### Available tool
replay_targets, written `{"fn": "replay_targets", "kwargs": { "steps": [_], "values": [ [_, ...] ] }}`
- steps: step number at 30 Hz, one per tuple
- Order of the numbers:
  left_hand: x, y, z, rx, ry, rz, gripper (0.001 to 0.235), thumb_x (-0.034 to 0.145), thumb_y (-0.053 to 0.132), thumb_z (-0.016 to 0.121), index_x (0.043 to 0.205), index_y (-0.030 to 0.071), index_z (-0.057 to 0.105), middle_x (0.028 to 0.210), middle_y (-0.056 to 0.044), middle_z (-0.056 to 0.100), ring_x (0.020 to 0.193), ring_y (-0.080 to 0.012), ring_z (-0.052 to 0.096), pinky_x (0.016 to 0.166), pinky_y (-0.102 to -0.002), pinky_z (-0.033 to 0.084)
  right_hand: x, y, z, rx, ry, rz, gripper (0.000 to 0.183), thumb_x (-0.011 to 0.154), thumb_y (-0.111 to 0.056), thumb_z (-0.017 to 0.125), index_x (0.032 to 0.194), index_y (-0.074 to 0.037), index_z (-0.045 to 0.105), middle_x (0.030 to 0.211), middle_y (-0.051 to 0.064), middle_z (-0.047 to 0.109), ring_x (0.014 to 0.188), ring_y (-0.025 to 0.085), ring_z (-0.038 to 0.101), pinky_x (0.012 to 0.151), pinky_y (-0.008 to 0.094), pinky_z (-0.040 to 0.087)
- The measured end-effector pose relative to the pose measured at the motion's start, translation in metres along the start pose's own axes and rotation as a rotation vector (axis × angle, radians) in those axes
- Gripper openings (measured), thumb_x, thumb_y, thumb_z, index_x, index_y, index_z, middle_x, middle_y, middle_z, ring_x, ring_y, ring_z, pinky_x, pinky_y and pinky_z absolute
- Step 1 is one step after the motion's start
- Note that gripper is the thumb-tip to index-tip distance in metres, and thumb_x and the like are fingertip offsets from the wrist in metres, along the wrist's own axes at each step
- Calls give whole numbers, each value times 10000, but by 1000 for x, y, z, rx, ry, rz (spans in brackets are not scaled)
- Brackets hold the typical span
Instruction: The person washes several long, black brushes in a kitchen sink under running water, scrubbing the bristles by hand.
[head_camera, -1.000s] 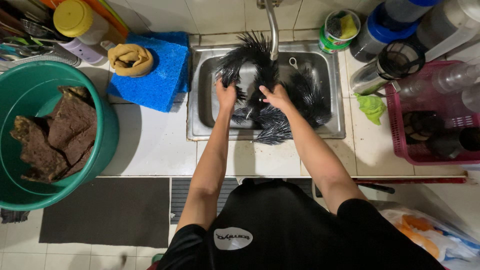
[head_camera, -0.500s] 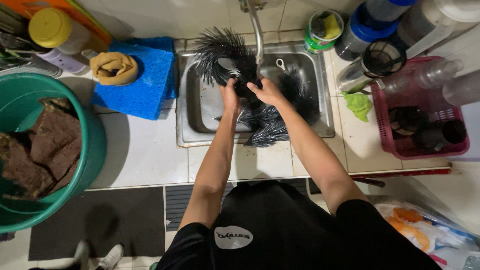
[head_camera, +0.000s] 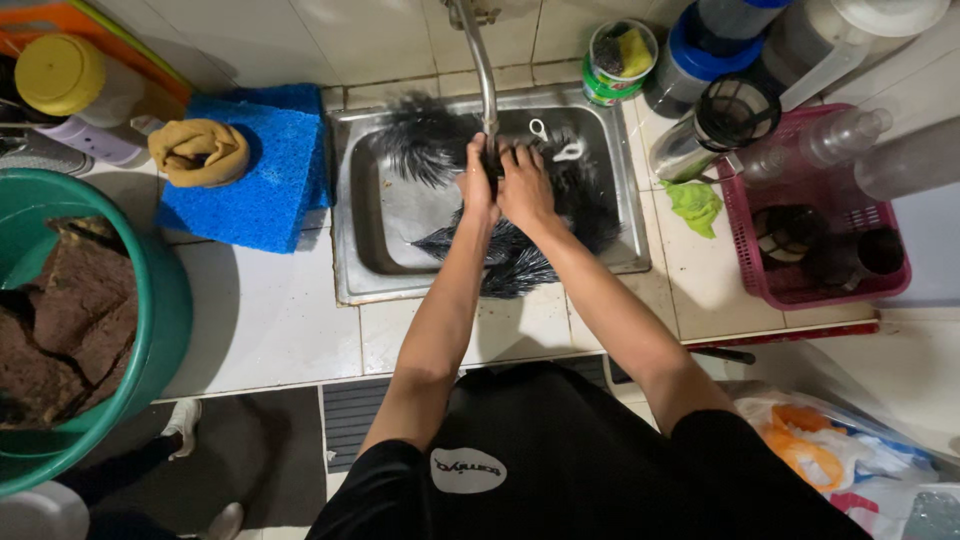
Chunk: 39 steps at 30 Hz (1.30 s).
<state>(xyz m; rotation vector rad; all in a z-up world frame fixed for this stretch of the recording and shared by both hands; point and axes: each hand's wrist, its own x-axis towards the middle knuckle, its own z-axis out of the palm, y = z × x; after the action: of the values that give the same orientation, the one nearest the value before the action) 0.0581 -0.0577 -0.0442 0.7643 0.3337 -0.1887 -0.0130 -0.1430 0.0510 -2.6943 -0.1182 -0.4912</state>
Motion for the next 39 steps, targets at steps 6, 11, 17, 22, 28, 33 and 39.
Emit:
{"fn": "replay_targets", "kwargs": {
  "steps": [6, 11, 17, 22, 28, 33, 39],
  "values": [
    [11, 0, -5, -357, -77, -121, 424, 924, 478, 523, 1056, 105, 677, 965, -70, 727, 841, -263, 692, 772, -396, 581, -37, -17, -22, 181, 397, -59, 639, 834, -161, 787, 1390, 0, 518, 1409, 267, 498, 1330, 433, 482, 1145, 502, 398],
    [11, -11, -18, -515, -133, -80, 484, 912, 576, 522, 1053, 133, 656, 973, -64, 707, 838, -282, 661, 718, -429, 507, -51, -18, 7, 895, 302, 546, 792, 777, -328, 892, 1357, 9, 471, 1240, 167, 598, 1150, 266, 603, 916, 390, 561],
    [-10, -42, -27, -680, -57, -143, 565, 941, 577, 512, 1194, 91, 650, 1206, -145, 671, 1088, -337, 641, 1012, -493, 522, -9, 4, 54, 1316, 204, 598, 458, 769, -304, 926, 1007, 23, 712, 954, 103, 734, 801, 191, 670, 725, 374, 562],
    [-32, -6, -34, -554, -132, -373, 707, 848, 697, 547, 1196, 91, 656, 1244, -152, 661, 1114, -344, 647, 1009, -498, 519, 4, 10, 82, 871, 195, 464, 299, 820, -286, 830, 925, -23, 734, 825, 68, 768, 741, 157, 713, 703, 359, 570],
    [-57, 28, -45, -471, -168, -440, 933, 856, 868, 546, 1333, 69, 614, 1289, -133, 654, 1152, -291, 634, 1034, -441, 525, 18, 0, 86, 738, 161, 352, 272, 832, -240, 801, 951, -6, 731, 825, 134, 767, 764, 236, 747, 703, 396, 572],
    [-64, 26, -67, -121, -114, -541, 1087, 753, 932, 342, 1245, 3, 621, 1176, -174, 696, 1087, -301, 655, 896, -455, 561, 29, -10, 74, 699, 134, 375, 281, 815, -247, 778, 967, -21, 709, 818, 158, 763, 760, 283, 760, 694, 410, 572],
    [-76, 11, -101, 295, -62, -384, 575, 972, 534, 467, 1283, 83, 640, 1204, -67, 710, 1081, -213, 649, 873, -370, 530, 42, 2, 53, 427, -15, 338, 309, 830, -285, 823, 876, -3, 707, 789, 189, 738, 735, 331, 740, 693, 435, 558]
  ]
}}
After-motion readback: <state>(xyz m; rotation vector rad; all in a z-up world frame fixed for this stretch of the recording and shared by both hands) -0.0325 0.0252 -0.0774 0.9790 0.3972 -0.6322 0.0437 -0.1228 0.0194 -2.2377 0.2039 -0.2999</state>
